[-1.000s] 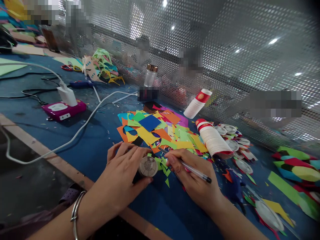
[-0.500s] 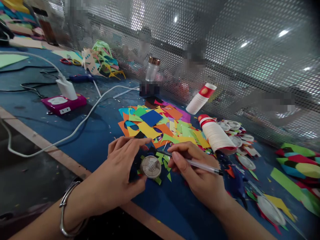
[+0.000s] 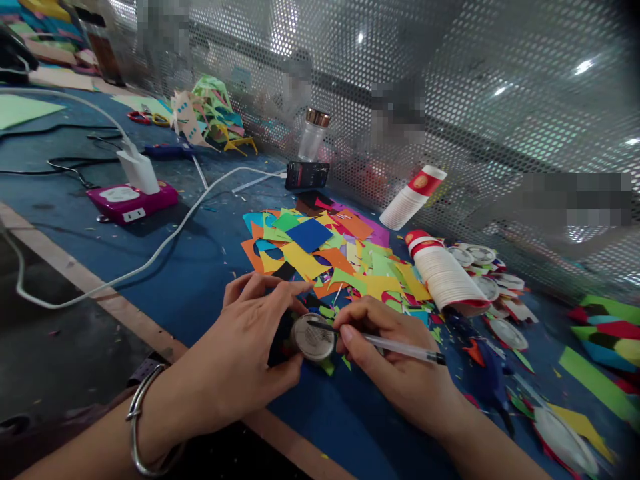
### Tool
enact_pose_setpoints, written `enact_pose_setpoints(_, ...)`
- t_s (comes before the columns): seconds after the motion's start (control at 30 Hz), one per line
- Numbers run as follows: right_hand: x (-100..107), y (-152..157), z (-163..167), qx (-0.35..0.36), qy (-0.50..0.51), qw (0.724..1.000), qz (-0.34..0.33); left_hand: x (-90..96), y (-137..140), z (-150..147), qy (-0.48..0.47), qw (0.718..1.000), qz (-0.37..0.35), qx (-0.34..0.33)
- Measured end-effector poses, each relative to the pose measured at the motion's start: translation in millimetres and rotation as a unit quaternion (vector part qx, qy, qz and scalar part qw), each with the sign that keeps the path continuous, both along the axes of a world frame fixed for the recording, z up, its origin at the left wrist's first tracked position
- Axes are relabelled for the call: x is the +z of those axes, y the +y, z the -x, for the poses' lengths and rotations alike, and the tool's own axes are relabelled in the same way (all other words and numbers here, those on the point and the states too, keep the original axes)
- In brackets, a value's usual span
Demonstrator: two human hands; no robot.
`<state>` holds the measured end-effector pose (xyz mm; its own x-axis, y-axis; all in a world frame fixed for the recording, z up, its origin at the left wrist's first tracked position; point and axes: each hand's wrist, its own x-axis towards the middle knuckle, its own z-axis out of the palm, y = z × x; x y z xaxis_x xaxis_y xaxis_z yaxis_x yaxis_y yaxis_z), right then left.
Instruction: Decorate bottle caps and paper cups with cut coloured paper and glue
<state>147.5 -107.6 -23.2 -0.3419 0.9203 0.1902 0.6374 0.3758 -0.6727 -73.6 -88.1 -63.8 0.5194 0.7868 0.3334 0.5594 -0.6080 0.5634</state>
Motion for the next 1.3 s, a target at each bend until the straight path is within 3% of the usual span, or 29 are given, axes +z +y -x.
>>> enact_pose_setpoints(0.23,-1,1,-4,-0.013,-0.005,1.000,-0.018,2.1,-4,-1,0.008,1.000,-0.007,0.008)
enact_pose_setpoints(0.47,-3,4,-4,-0.018,-0.004,0.999,-0.034,-2.4,-3,-24,-0.008,0.999,0.010,0.052)
enact_pose_setpoints(0.63,0,1,-3,-0.024,0.010,0.999,-0.047,-3.0,-6,-29,-0.031,0.999,0.012,0.009)
enact_pose_setpoints(0.9,2,-2,-1,-0.018,0.039,0.998,-0.053,4.7,-8,-12,0.000,0.999,0.025,-0.028)
enact_pose_setpoints(1.17,-3,2,-5,-0.023,0.015,0.998,-0.053,-1.7,-10,-1,0.029,0.996,0.001,0.084)
enact_pose_setpoints(1.3,-4,3,-6,-0.026,-0.001,0.998,-0.055,-4.0,-6,2,0.054,0.995,-0.010,0.082)
